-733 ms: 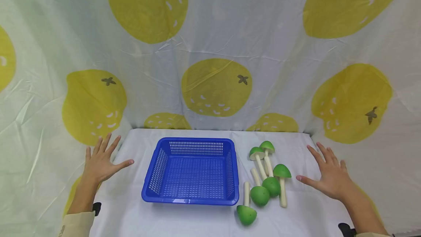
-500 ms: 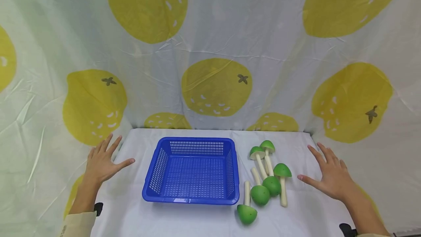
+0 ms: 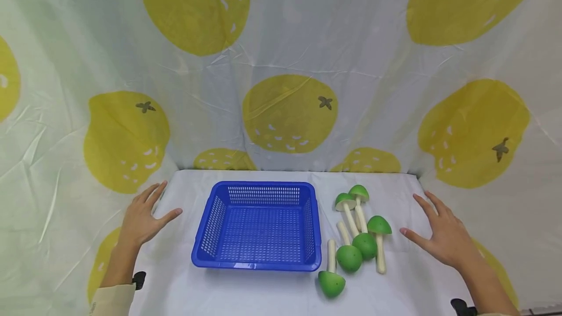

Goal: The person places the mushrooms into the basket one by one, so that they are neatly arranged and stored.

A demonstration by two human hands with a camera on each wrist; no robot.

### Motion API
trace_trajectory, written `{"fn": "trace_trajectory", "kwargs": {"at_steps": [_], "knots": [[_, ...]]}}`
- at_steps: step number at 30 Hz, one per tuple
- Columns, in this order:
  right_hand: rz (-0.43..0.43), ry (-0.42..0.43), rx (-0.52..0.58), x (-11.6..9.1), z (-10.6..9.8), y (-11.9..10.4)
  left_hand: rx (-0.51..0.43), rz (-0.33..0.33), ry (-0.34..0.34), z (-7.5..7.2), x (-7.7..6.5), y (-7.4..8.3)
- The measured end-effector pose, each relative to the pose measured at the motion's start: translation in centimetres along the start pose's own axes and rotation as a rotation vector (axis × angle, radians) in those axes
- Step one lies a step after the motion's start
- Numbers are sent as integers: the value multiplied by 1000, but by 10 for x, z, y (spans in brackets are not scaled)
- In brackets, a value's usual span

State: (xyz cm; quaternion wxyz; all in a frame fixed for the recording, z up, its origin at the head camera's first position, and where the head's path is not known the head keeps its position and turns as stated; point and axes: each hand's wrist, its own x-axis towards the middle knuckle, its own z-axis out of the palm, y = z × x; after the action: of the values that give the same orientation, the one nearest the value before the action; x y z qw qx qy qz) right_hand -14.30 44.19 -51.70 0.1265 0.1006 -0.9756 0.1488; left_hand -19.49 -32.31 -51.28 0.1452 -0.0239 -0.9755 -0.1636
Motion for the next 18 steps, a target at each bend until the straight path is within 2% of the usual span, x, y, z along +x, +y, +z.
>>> {"fn": "trace_trajectory", "kwargs": {"at_steps": [10,18], "knots": [[38,-32,52,-8,25,-7,-95,-15,-9,11,-7,1],[55,-23,69,-5,30,-6,-128,-67,-48,25,-12,4]]}}
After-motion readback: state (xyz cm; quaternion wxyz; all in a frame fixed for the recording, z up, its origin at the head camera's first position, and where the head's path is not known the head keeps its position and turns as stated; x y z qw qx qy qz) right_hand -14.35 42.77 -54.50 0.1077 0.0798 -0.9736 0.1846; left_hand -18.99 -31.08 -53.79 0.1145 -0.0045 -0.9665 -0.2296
